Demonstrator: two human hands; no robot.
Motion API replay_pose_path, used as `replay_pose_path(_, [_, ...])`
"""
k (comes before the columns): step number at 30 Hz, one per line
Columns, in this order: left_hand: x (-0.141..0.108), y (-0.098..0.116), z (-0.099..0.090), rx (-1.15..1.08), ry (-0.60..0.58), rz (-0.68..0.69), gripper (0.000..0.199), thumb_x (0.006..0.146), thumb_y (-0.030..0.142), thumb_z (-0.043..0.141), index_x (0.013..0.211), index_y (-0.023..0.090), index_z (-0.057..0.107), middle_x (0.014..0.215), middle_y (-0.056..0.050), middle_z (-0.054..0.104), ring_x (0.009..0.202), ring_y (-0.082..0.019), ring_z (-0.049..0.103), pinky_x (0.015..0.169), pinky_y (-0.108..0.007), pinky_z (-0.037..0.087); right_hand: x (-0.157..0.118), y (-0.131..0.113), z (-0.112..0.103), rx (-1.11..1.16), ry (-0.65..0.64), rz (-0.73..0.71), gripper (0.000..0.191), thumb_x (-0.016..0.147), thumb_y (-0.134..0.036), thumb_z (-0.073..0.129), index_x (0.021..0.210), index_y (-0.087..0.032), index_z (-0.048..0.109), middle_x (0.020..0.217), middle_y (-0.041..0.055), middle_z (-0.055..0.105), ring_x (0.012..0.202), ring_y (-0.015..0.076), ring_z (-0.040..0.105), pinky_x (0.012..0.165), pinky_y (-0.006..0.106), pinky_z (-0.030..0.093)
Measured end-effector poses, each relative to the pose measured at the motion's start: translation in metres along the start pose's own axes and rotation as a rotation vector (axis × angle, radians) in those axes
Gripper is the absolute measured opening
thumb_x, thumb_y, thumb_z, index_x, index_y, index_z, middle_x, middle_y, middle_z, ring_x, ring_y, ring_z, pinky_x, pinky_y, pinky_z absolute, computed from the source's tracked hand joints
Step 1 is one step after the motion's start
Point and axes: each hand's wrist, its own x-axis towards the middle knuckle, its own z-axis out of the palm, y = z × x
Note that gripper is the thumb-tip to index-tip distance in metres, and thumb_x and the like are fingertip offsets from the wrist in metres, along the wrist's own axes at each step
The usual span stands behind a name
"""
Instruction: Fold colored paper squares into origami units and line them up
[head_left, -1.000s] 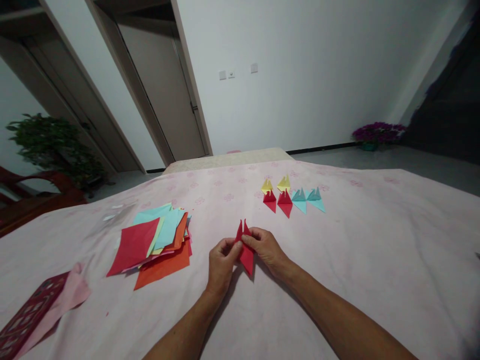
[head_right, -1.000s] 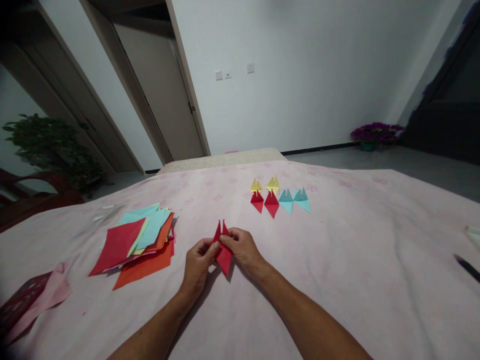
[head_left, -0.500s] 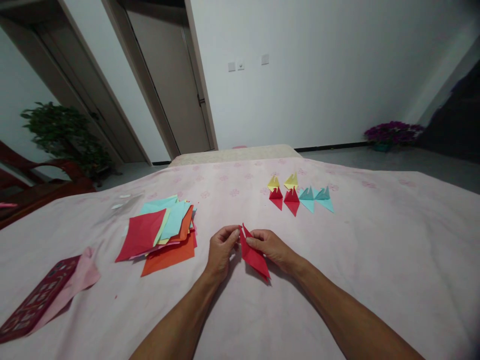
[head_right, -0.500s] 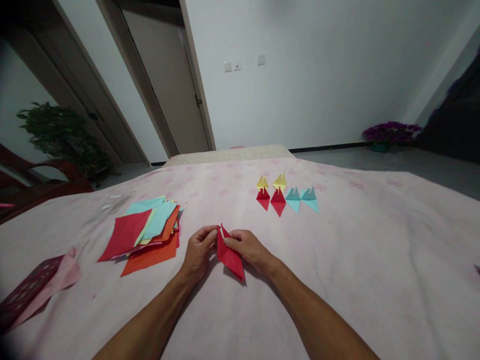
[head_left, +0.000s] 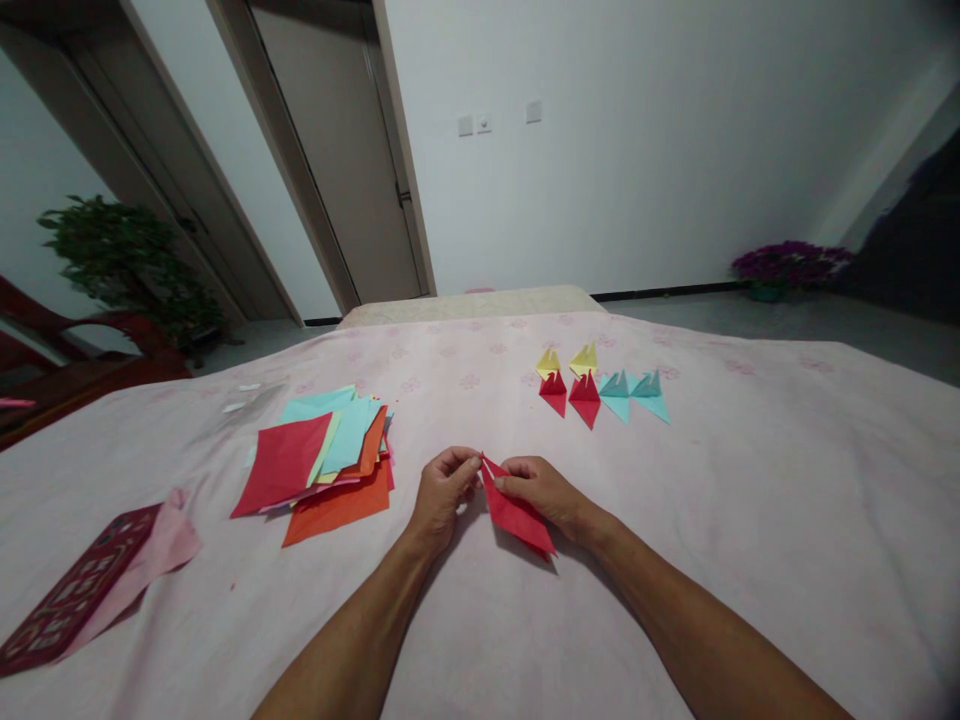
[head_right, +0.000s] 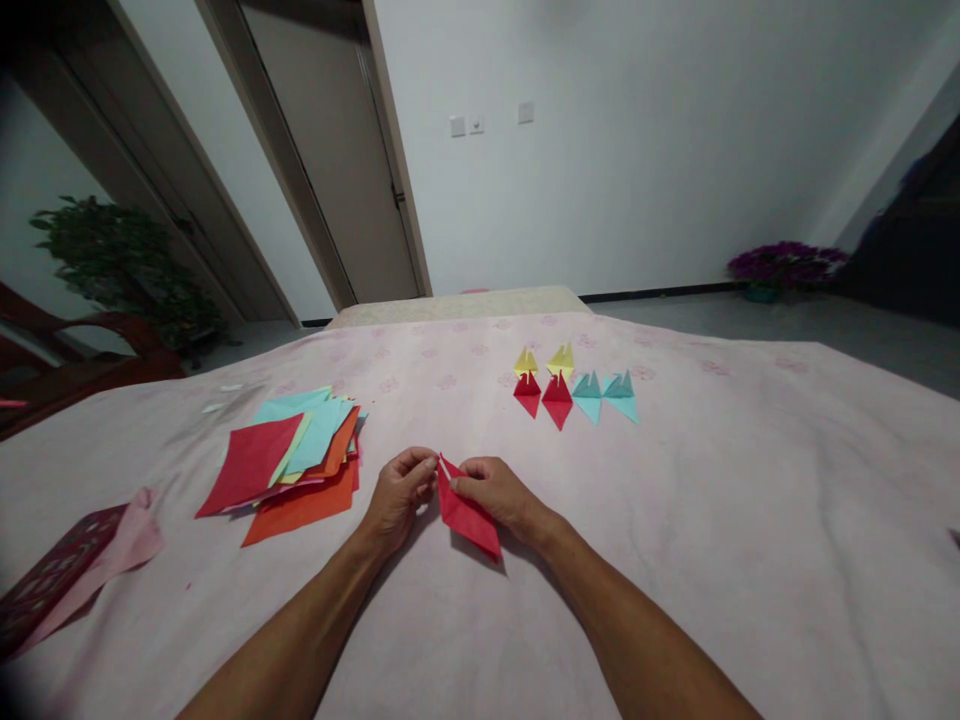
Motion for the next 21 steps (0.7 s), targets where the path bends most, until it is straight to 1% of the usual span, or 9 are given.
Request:
replay_pose_path(3, [0.0009,-0.0005,-0.0006,-0.002,0.0,-0.017,0.024,0.076,0.035,0.076,0.084,0.015,0.066,0.061,0.003,0.059,0.05,-0.005,0.048,0.047,-0.016,0.034,-0.0004,0.0,0.0002,0.004,0.011,0.005,0.031,0.07,-0.045,0.071,0.073,-0.015,0.06,0.061,-0.0016,0.056,0.053,0.0096,0.044,0.05,0.023,0.028])
replay_pose_path(8, [0.0004,-0.0007,0.0029,-0.074,-0.022,-0.035,0.025,0.075,0.034,0.077,0.083,0.015,0.064,0.06,0.003,0.059,0.049,-0.005,0.049,0.045,-0.015,0.035,-0.0006,0.0003,0.0041,0.053,0.039,-0.063,0.041,0.069,-0.053,0.075,0.073,-0.015,0.06,0.065,-0.0015,0.058,0.057,0.0096,0.045,0.053,0.023,0.031])
replay_pose_path(11, [-0.0001,0.0002,0.0047,-0.107,-0.042,-0.041,0.024,0.075,0.034,0.077,0.083,0.015,0.065,0.06,0.003,0.059,0.049,-0.005,0.049,0.045,-0.015,0.036,-0.0017,-0.0013,0.0066,0.095,0.047,-0.064,0.044,0.066,-0.055,0.078,0.073,-0.015,0.06,0.065,-0.0017,0.059,0.057,0.0095,0.046,0.054,0.024,0.031])
replay_pose_path(16, [0.0002,0.0024,0.0045,-0.114,-0.052,-0.056,0.029,0.074,0.034,0.079,0.092,0.013,0.07,0.064,0.001,0.062,0.052,-0.006,0.053,0.045,-0.016,0.039,-0.0035,-0.0042,0.0072,0.167,0.039,-0.048,0.045,0.064,-0.055,0.08,0.073,-0.016,0.06,0.063,-0.0027,0.059,0.056,0.0098,0.047,0.054,0.024,0.031])
replay_pose_path(21, [0.0005,0.0022,0.0039,-0.091,-0.055,-0.04,0.027,0.074,0.034,0.079,0.086,0.012,0.071,0.063,0.0,0.062,0.054,-0.007,0.054,0.046,-0.016,0.041,-0.0018,-0.0018,0.0062,0.172,0.051,-0.044,0.044,0.064,-0.053,0.081,0.073,-0.016,0.061,0.063,-0.0029,0.059,0.055,0.0094,0.046,0.054,0.024,0.03])
